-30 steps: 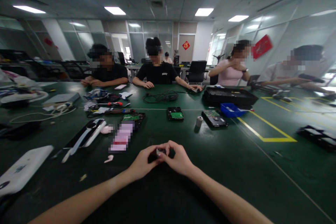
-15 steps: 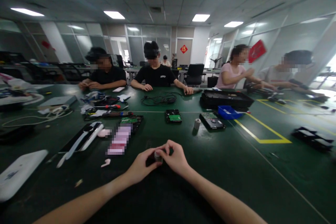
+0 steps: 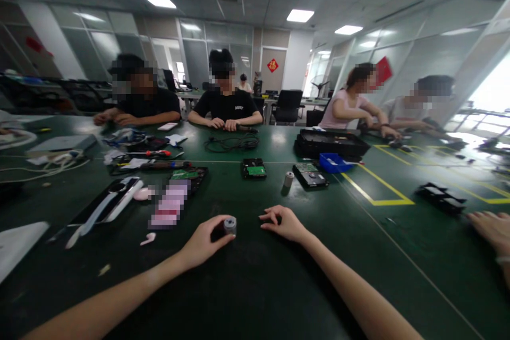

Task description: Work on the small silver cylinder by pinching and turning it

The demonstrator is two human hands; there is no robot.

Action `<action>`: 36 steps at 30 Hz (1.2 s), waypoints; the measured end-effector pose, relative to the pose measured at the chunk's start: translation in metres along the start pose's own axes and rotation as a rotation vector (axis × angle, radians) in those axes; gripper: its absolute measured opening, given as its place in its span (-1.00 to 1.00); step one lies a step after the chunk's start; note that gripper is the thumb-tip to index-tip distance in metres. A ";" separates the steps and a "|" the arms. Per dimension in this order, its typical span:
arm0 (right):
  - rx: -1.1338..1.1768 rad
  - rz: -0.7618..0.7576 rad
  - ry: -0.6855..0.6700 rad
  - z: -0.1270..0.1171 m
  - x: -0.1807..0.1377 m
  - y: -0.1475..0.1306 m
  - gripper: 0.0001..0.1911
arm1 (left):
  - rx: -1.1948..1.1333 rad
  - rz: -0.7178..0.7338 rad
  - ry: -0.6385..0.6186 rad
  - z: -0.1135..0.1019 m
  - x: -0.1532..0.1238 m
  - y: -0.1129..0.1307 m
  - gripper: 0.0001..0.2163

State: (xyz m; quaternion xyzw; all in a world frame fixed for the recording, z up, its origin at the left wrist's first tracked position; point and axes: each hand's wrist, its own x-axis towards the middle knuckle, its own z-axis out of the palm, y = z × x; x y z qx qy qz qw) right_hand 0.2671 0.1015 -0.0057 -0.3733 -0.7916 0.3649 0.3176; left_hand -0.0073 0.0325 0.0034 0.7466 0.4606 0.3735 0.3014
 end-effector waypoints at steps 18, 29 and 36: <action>0.341 -0.114 0.155 0.072 0.028 -0.071 -0.55 | -0.133 0.010 -0.019 0.001 0.001 -0.002 -0.64; 0.299 -0.092 0.136 0.072 0.029 -0.074 -0.58 | -0.130 0.030 -0.019 0.002 0.002 -0.001 -0.66; 0.187 -0.136 0.217 0.059 0.027 -0.081 -0.69 | -0.129 0.009 -0.019 0.002 0.001 -0.002 -0.65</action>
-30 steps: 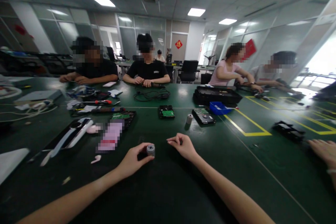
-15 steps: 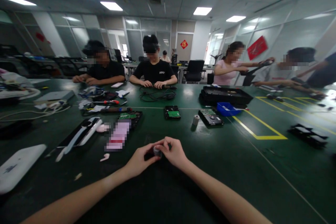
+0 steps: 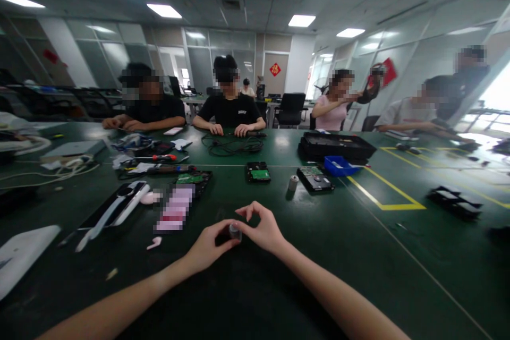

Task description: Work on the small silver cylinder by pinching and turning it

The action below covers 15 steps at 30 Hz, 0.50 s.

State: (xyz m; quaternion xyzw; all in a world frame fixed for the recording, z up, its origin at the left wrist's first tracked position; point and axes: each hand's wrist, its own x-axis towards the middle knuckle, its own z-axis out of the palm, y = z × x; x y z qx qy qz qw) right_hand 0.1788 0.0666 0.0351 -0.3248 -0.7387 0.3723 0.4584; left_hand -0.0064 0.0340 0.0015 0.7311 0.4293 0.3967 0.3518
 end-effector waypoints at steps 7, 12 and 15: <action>0.043 0.050 -0.044 0.012 -0.006 0.005 -0.65 | 0.017 -0.001 -0.001 0.000 0.001 0.003 -0.62; 0.057 0.003 0.041 -0.005 0.001 -0.002 -0.62 | 0.057 -0.014 0.000 0.000 0.001 0.005 -0.67; 0.007 0.048 -0.010 -0.032 0.001 0.002 -0.64 | 0.067 -0.030 -0.004 0.000 0.002 0.003 -0.65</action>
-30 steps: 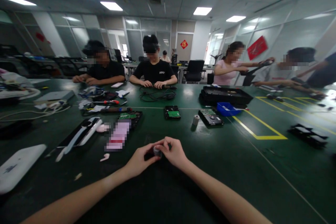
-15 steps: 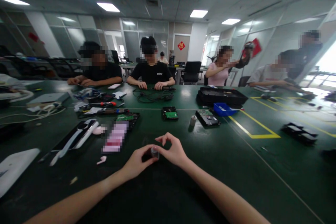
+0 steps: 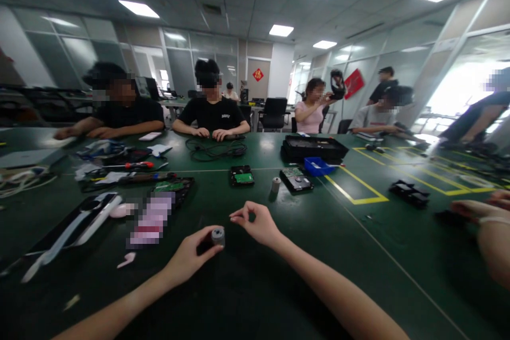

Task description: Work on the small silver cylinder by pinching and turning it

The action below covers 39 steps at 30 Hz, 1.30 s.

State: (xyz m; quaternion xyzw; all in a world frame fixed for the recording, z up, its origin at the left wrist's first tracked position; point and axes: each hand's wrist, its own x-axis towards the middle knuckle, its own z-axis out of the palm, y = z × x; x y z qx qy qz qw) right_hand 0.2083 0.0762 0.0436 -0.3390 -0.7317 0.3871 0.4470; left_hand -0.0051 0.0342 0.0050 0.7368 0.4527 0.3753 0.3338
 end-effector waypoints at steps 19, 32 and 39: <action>0.029 0.115 0.023 -0.003 -0.010 0.022 -0.56 | 0.002 0.014 0.005 -0.002 -0.004 0.004 -0.66; 0.230 0.063 -0.092 0.045 0.003 0.004 -0.61 | 0.012 0.029 0.043 0.002 -0.004 -0.005 -0.66; 0.239 0.001 -0.130 0.042 -0.002 0.002 -0.65 | -0.014 0.049 0.044 0.001 -0.004 -0.002 -0.62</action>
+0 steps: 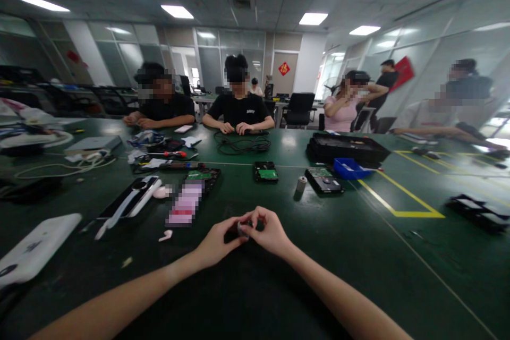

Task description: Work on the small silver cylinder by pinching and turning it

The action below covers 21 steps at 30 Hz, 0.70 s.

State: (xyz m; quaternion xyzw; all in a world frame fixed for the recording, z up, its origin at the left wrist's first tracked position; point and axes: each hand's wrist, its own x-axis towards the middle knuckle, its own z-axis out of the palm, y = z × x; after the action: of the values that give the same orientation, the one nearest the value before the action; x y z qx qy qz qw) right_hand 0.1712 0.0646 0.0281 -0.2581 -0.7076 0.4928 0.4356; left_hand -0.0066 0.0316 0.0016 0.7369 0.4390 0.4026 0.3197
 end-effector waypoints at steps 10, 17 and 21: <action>-0.105 -0.060 -0.046 -0.003 -0.003 -0.005 -0.80 | -0.005 0.000 -0.013 -0.001 0.000 0.001 -0.68; -0.126 -0.048 0.125 -0.014 0.001 -0.009 -0.89 | -0.010 0.007 -0.020 -0.001 0.001 0.001 -0.68; -0.191 -0.055 0.068 -0.005 0.000 -0.006 -0.83 | -0.016 0.006 -0.008 -0.001 0.001 0.001 -0.65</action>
State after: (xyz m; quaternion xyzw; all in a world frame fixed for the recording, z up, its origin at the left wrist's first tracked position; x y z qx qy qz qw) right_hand 0.1760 0.0644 0.0341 -0.2954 -0.7430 0.4020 0.4462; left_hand -0.0066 0.0324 0.0027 0.7373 0.4322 0.4043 0.3259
